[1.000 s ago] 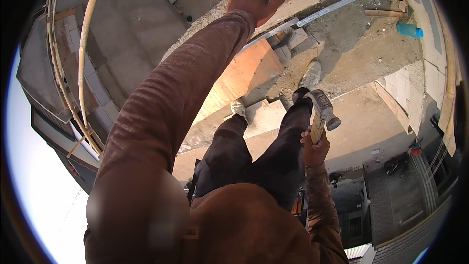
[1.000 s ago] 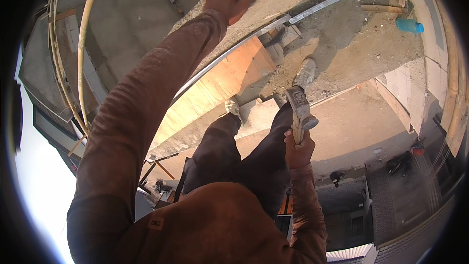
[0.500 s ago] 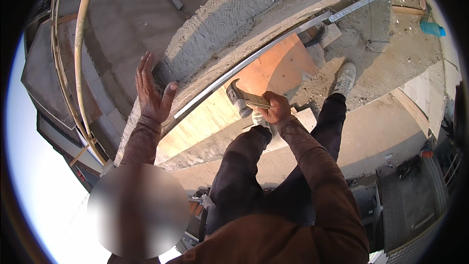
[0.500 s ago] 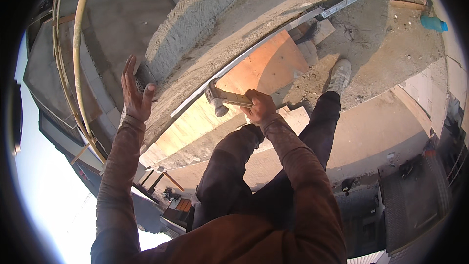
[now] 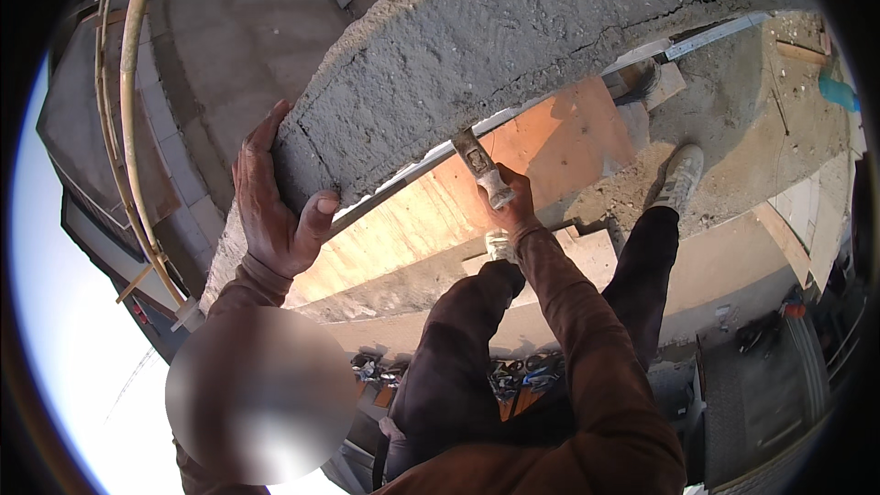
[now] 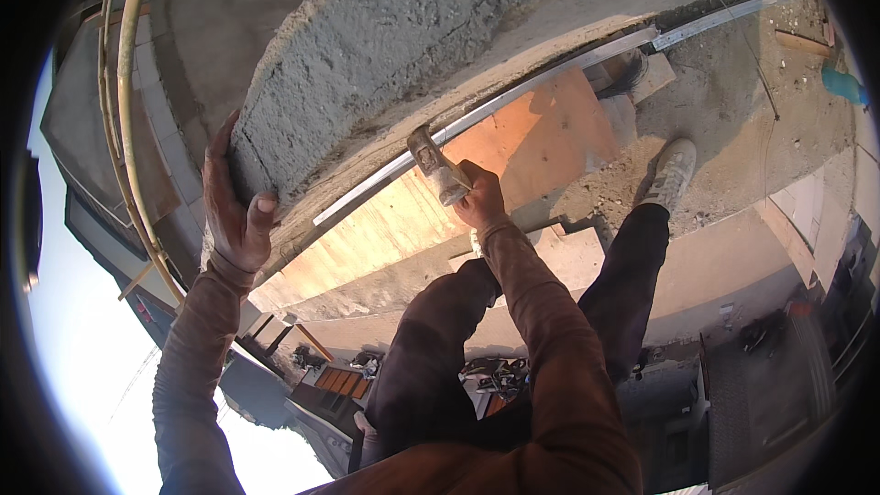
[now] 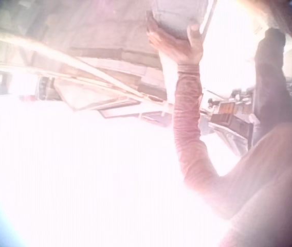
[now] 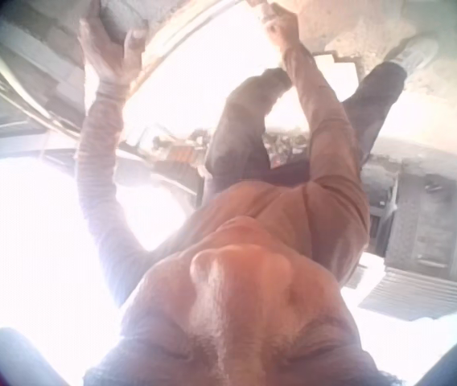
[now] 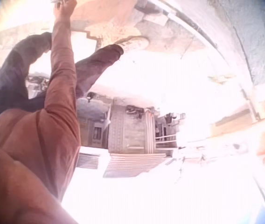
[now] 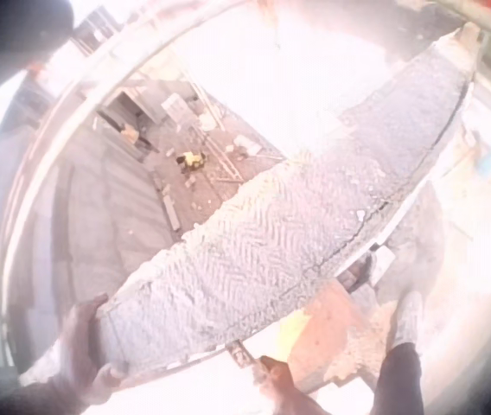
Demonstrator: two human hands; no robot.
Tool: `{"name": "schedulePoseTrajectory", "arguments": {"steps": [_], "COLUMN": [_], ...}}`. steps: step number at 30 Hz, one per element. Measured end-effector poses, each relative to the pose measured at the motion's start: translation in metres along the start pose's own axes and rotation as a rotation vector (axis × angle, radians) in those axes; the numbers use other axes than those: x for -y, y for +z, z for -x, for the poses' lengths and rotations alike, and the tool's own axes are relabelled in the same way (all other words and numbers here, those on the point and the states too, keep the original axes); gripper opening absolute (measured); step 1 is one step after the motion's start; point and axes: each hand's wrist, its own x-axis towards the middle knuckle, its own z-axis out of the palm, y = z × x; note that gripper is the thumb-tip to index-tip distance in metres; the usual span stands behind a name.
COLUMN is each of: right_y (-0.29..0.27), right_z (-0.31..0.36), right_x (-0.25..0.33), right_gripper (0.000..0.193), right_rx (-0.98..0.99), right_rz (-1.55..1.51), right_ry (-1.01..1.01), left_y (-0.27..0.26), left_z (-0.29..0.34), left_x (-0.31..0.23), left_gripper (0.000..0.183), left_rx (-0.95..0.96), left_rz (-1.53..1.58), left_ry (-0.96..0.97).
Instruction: The person uses a hammer to break off excess concrete from the edge of a wall and then holds a long metal bar against the wall for alignment.
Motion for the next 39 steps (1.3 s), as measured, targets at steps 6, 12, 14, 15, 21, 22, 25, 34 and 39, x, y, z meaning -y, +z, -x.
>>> {"name": "schedulePoseTrajectory", "arguments": {"steps": [6, 12, 14, 15, 21, 22, 25, 34, 39], "right_y": [0.007, 0.011, 0.01, 0.009, -0.003, -0.005, -0.001, -0.023, -0.031], "right_z": [0.005, 0.013, 0.028, 0.038, 0.083, 0.091, 0.113, 0.223, 0.234], "right_x": [0.002, -0.007, 0.009, 0.022, 0.138, 0.162, 0.23, 0.354, 0.351], "right_gripper": [0.016, 0.018, 0.017, 0.017, 0.025, 0.028, 0.036, 0.034, 0.025], "right_rx": [-0.044, -0.172, -0.168, -0.151, 0.012, 0.112, 0.08, 0.14, -0.088], "right_rz": [0.237, 0.353, 0.422, 0.495, 0.888, 0.886, 0.476, 0.665, 0.739], "right_ry": [-0.089, -0.065, -0.013, 0.016, 0.109, 0.326, 0.9, 0.876, 0.582], "left_y": [0.0, -0.001, -0.005, -0.006, -0.015, -0.018, -0.025, -0.027, -0.022], "left_z": [0.0, 0.002, 0.001, 0.0, 0.001, 0.002, 0.003, 0.009, 0.018], "left_x": [0.003, 0.002, 0.001, 0.0, -0.008, -0.009, -0.011, -0.011, -0.01], "left_gripper": [0.098, 0.098, 0.097, 0.095, 0.083, 0.082, 0.08, 0.079, 0.081], "left_rx": [-0.02, 0.002, 0.013, 0.012, 0.009, 0.033, 0.023, 0.032, -0.046], "left_rz": [-0.028, -0.019, -0.036, -0.044, -0.063, -0.051, -0.068, -0.056, -0.047], "left_ry": [0.025, 0.0, 0.004, 0.004, -0.06, -0.083, -0.082, -0.129, -0.145]}}
